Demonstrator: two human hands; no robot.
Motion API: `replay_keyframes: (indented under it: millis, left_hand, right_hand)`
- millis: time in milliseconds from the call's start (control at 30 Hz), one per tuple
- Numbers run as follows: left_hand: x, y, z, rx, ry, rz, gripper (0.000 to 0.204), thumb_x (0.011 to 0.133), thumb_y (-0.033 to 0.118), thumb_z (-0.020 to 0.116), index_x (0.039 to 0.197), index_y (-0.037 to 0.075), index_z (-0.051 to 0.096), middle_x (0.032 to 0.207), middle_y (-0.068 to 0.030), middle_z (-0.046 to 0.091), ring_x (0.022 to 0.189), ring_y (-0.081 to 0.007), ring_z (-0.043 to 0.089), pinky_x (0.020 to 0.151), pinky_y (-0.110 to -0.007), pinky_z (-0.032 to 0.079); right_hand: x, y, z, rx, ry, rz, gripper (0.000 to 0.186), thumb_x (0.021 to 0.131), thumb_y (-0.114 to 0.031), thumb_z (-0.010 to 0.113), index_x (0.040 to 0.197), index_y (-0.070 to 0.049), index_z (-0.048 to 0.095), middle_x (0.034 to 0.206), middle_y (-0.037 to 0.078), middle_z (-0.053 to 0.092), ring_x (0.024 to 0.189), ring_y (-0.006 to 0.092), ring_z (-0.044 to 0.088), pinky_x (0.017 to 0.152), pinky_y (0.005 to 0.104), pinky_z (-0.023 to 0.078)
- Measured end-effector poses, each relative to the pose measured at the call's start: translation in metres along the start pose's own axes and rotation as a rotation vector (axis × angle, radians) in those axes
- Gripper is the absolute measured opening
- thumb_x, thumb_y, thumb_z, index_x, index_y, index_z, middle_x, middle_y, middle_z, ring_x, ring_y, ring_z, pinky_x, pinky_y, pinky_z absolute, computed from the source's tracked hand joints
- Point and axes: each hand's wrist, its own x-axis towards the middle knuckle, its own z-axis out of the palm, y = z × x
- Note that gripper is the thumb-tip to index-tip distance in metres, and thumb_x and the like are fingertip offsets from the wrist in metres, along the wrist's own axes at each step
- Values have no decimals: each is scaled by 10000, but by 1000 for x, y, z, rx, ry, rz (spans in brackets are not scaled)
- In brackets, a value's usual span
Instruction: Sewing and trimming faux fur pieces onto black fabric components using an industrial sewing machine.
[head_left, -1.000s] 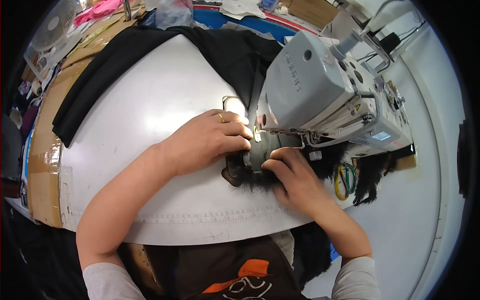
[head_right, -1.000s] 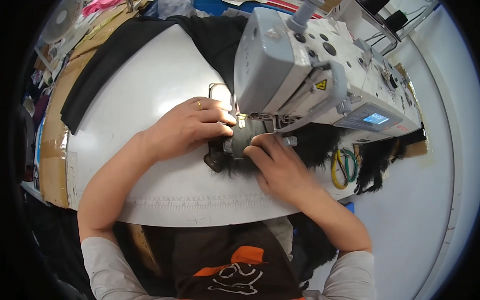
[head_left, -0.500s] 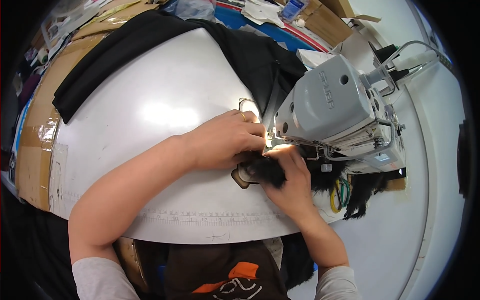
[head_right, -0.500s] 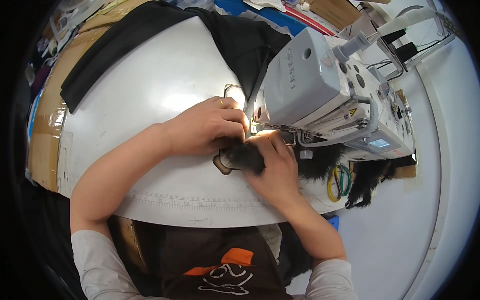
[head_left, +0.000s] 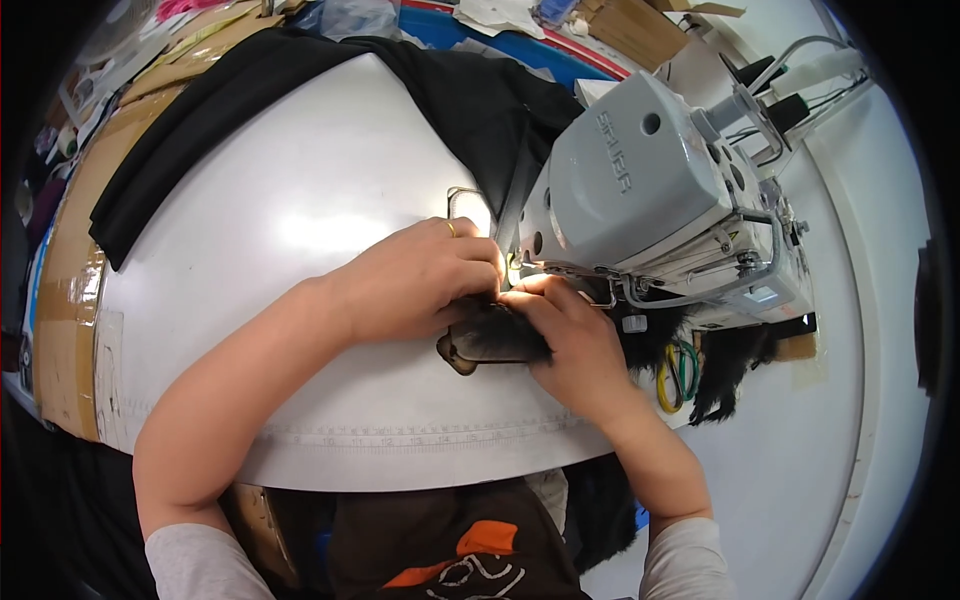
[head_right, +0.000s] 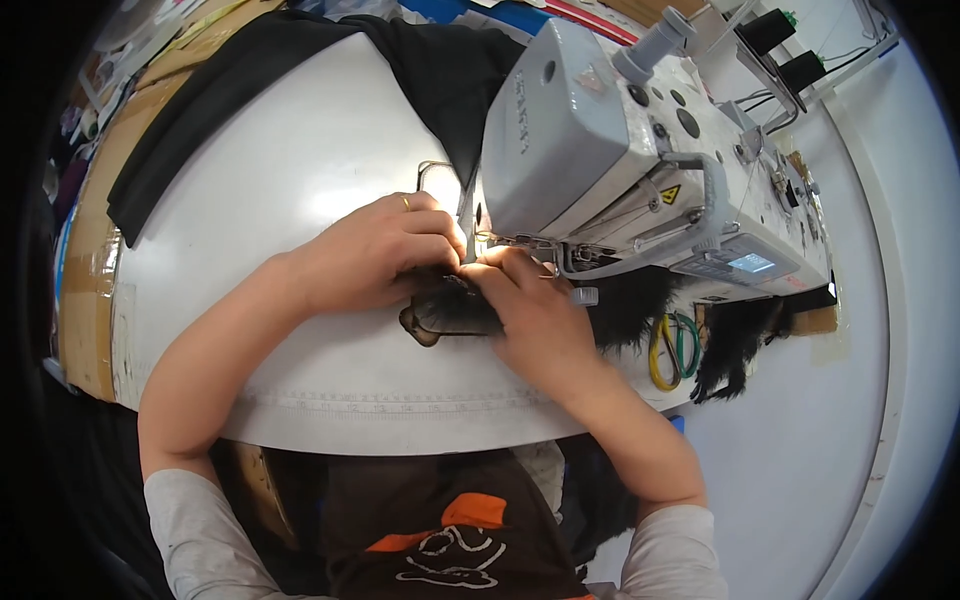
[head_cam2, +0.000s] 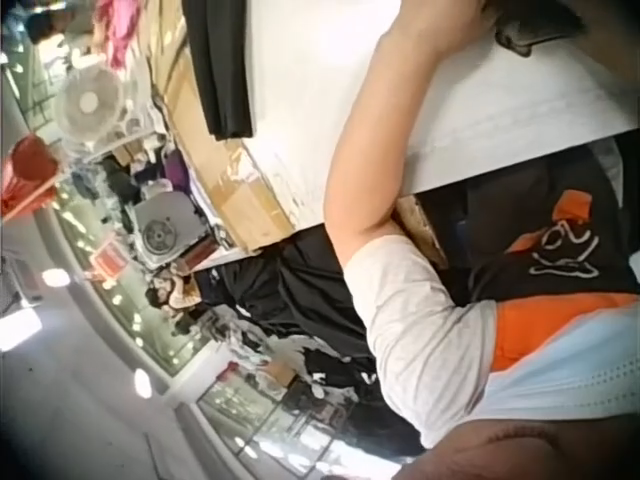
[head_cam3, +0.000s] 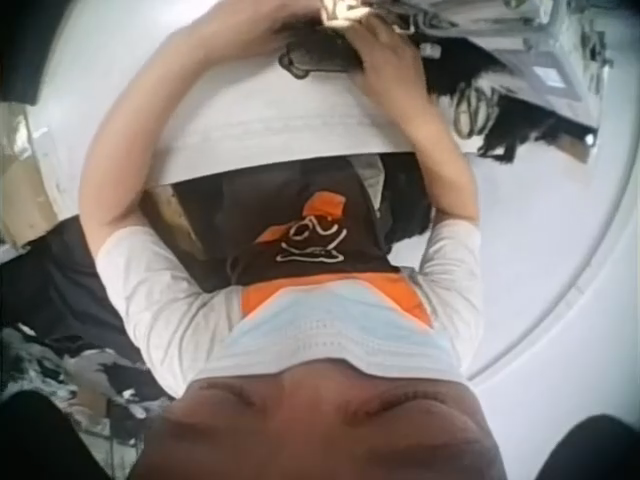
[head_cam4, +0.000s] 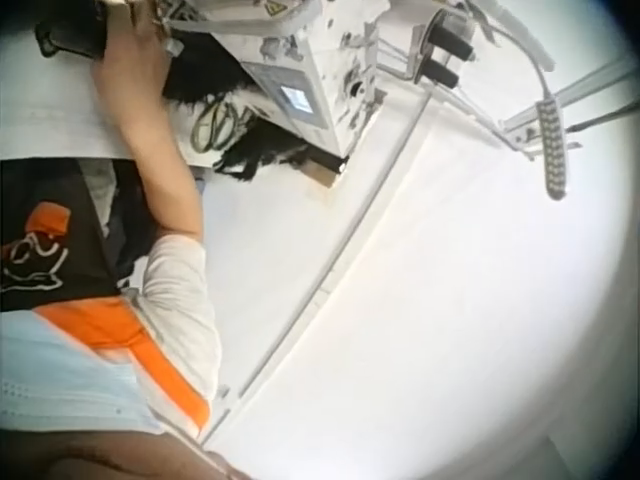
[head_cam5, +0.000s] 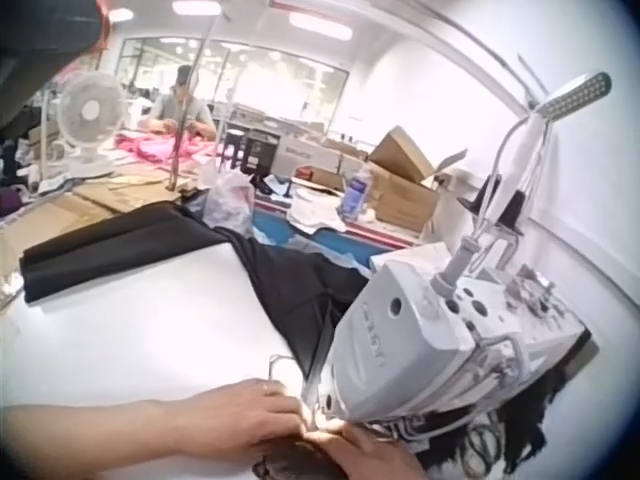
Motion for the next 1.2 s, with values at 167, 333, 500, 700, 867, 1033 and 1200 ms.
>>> replay_keyframes:
  millis: [167,333,500,700,867,1033,1200]
  left_hand:
    - [5,15,3,108,-32,-20,325,710,-37,777,999,44,651,1107,-68,667,1095,-305,630,979,-402,532]
    - [9,19,5,164,8,-37,310,712,-64,732,985,16,609,1105,-111,631,1067,-328,623,949,-400,536]
    - [1,13,14,156,75,4,285,738,-31,725,1004,23,638,1079,-101,649,1051,-317,630,931,-405,543]
    - [4,23,14,256,119,75,244,783,29,684,1027,31,673,1054,-84,662,1033,-300,639,916,-408,545]
    - [5,16,6,182,32,-23,179,829,54,646,1006,32,670,1077,-78,669,1064,-288,636,957,-399,540]
    - [8,15,-2,106,-16,-51,213,815,-11,644,1021,42,660,1057,-91,650,1042,-293,627,905,-407,538]
    - [13,18,3,174,23,-22,168,818,3,643,984,28,638,1051,-96,642,1038,-294,625,900,-408,538]
  right_hand:
    - [4,0,-2,-9,-66,97,569,818,-26,698,1353,-197,608,1262,66,633,1126,400,682,912,496,598]
    - [5,4,0,-222,26,-35,574,731,6,753,1282,-112,645,1199,75,660,1112,356,681,902,458,584]
    - [5,6,3,-364,-23,-88,517,744,0,736,1239,-112,636,1157,64,648,1077,325,693,822,455,591]
    - [-2,7,1,-525,-8,-149,474,761,3,708,1210,-126,636,1163,38,641,1053,290,699,767,416,591]
    - [-1,25,9,-419,146,-262,525,758,21,705,1257,-124,635,1238,48,644,1086,290,693,878,408,585]
    - [-2,24,5,-261,72,-195,636,729,41,737,1330,-134,628,1302,83,644,1151,344,672,991,428,551]
    - [-3,33,13,-156,53,-160,628,728,30,745,1323,-132,631,1311,77,647,1149,336,673,992,423,553]
